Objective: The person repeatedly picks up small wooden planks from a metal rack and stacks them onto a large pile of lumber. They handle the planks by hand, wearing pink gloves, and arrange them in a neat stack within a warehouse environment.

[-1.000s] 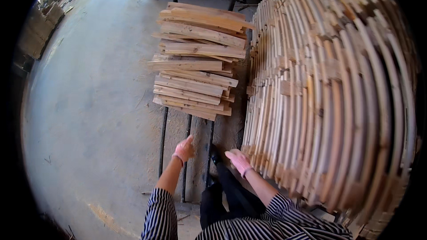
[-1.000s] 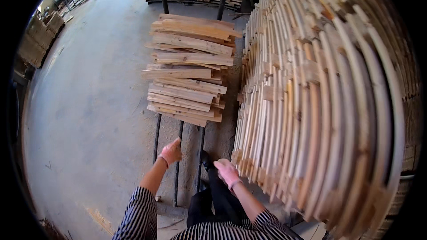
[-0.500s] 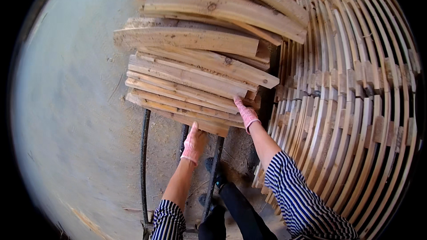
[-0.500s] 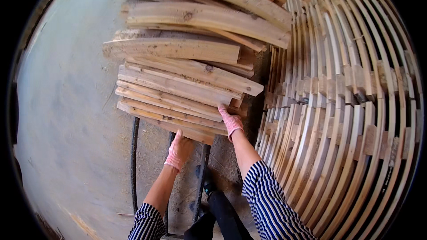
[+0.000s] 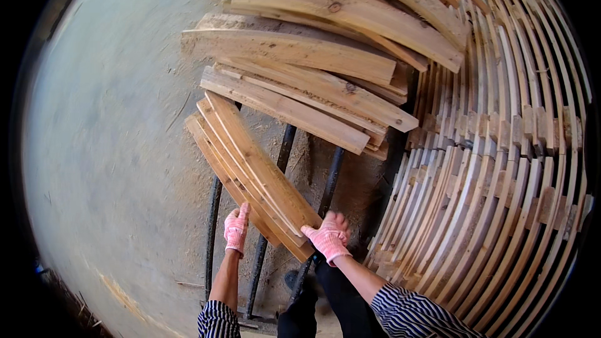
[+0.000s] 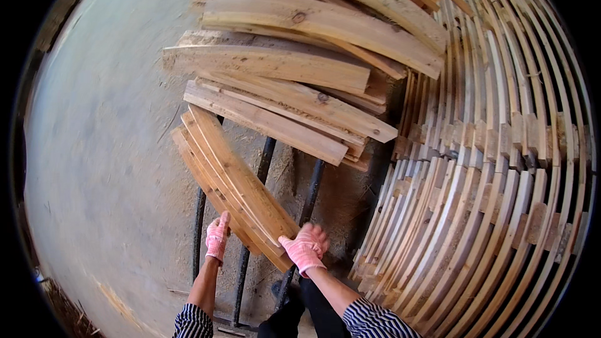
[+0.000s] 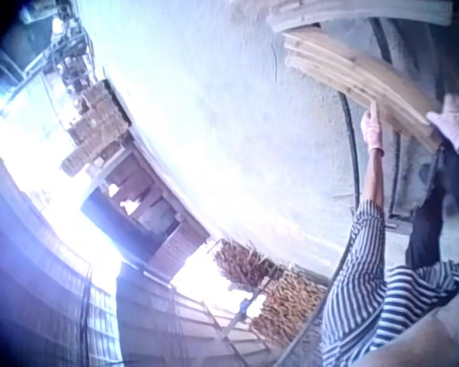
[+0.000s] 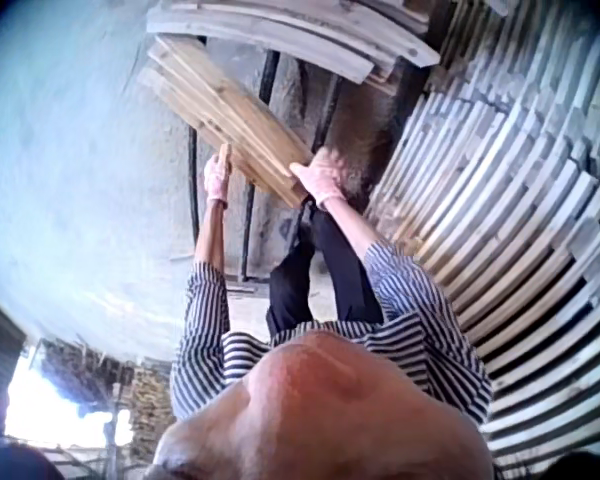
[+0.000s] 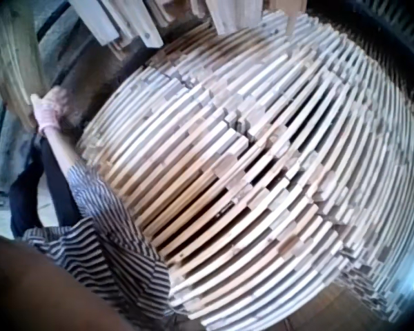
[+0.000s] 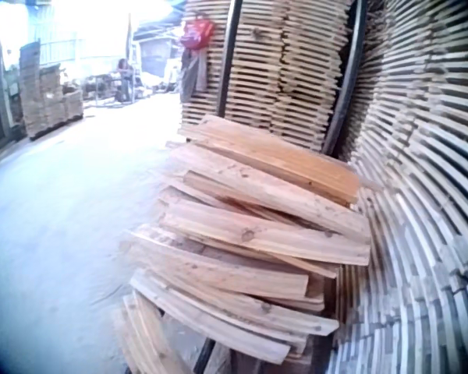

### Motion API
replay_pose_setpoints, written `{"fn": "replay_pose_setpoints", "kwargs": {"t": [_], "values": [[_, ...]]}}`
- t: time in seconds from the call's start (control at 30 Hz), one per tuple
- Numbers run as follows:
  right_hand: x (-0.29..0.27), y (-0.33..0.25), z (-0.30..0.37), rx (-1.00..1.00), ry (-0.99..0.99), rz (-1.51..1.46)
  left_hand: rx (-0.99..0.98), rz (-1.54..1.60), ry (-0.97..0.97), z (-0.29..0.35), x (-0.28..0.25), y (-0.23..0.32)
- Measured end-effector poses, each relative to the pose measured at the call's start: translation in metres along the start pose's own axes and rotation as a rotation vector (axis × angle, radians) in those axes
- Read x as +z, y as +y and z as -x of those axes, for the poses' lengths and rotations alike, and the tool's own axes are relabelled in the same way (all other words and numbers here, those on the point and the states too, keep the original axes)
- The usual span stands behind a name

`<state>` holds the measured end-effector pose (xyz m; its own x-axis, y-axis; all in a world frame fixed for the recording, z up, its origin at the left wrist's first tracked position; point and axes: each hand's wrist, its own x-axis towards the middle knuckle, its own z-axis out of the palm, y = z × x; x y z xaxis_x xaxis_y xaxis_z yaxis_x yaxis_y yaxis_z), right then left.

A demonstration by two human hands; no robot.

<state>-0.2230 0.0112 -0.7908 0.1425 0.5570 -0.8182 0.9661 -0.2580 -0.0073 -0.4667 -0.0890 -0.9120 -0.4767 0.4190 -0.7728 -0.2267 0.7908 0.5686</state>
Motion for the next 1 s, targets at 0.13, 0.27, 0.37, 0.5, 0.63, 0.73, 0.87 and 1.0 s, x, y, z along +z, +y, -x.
{"fn": "replay_pose_setpoints", "kwargs": {"t": [0.13, 0.27, 0.37, 0.5, 0.63, 0.73, 0.87, 1.0], "values": [[-0.008, -0.056, -0.031, -0.558, 0.145, -0.248, -0.063, 0.964, -0.108, -0.066, -0.014, -0.056], [-0.007, -0.087, -0.098, -0.435, -0.225, -0.149, -0.078, 0.932, -0.404, -0.050, 0.036, 0.010], [0.010, -0.046, -0.078, -0.515, -0.450, -0.597, -0.128, 0.845, -0.637, 0.001, 0.020, 0.034], [0.008, -0.017, 0.067, -0.485, -0.539, -0.780, -0.216, 0.566, -0.579, 0.122, -0.032, 0.047], [0.034, 0.031, 0.175, -0.368, -0.517, -0.791, -0.265, 0.467, -0.625, 0.216, -0.068, 0.019], [-0.015, 0.035, 0.253, -0.265, -0.469, -0.665, -0.329, 0.428, -0.621, 0.290, -0.087, 0.048], [-0.027, 0.050, 0.313, -0.459, -0.475, -0.838, -0.239, 0.647, -0.438, 0.350, -0.105, 0.032], [-0.039, 0.064, 0.375, -0.809, -0.303, -0.831, 0.051, 0.622, -0.425, 0.396, -0.141, 0.044]]}}
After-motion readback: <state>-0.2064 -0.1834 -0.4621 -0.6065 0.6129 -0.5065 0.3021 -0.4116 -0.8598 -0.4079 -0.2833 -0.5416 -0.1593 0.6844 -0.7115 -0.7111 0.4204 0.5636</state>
